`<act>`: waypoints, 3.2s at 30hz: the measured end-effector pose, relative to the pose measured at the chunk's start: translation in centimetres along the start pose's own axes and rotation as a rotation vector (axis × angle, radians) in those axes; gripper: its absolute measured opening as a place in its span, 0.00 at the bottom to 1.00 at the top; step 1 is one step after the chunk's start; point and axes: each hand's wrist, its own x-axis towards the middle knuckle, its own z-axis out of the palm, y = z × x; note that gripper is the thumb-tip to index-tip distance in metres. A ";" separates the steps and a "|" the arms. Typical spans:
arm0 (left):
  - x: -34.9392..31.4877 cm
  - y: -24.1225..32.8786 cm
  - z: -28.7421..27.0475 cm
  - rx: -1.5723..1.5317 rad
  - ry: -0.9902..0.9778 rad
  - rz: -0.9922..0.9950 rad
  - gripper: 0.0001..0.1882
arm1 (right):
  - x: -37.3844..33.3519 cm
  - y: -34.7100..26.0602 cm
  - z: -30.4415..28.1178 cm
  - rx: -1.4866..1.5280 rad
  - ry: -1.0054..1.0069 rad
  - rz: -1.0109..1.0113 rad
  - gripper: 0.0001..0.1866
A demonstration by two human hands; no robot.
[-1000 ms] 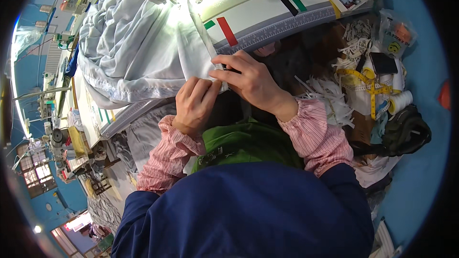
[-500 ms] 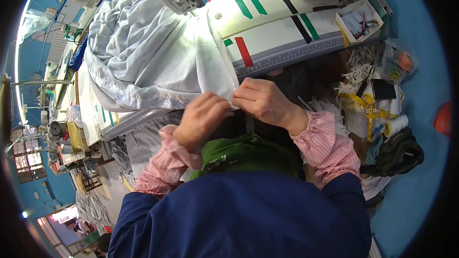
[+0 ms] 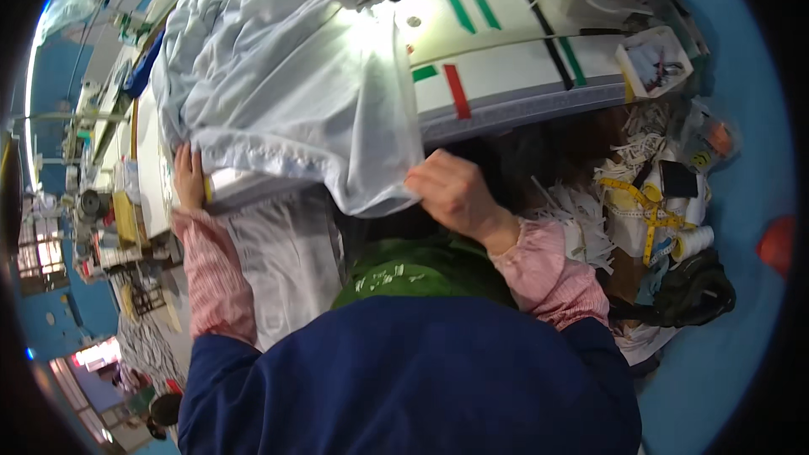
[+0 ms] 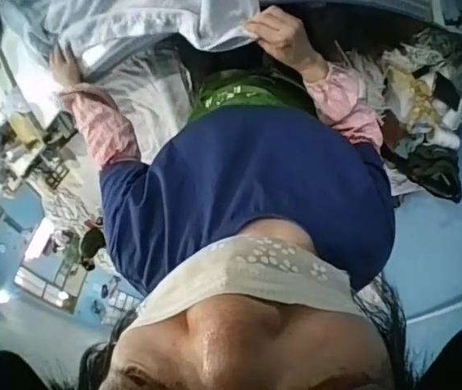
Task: Sewing fabric pieces together using an industrial sewing machine at a factory workstation.
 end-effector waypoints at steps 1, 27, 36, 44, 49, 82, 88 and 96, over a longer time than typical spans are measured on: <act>-0.4 -0.3 -0.8 0.006 0.038 0.043 0.22 | -0.1 -0.1 -0.1 0.018 -0.017 0.018 0.18; -0.9 9.7 -3.1 -0.456 -0.215 0.682 0.14 | -0.2 -0.9 -2.4 0.015 0.049 0.187 0.13; -6.8 7.2 -15.6 -0.284 0.195 0.767 0.06 | 0.6 -2.7 -1.9 -0.100 0.149 -0.040 0.18; -13.5 8.1 -7.0 -0.121 0.014 0.716 0.12 | -1.4 -1.3 -0.1 -0.158 0.116 -0.017 0.17; -15.3 7.8 -4.9 -0.077 0.161 0.568 0.11 | -2.3 -0.5 0.2 -0.151 0.071 0.043 0.18; -14.2 11.4 -10.2 -0.086 0.471 0.688 0.08 | -0.3 -2.7 -3.8 -0.240 0.159 -0.043 0.19; -15.3 11.0 -12.9 -0.015 0.501 0.745 0.12 | -0.1 -2.9 -3.0 -0.345 0.221 -0.172 0.16; -17.2 9.7 -9.6 -0.090 0.381 0.595 0.15 | 0.2 -3.0 -2.8 -0.291 0.108 -0.188 0.13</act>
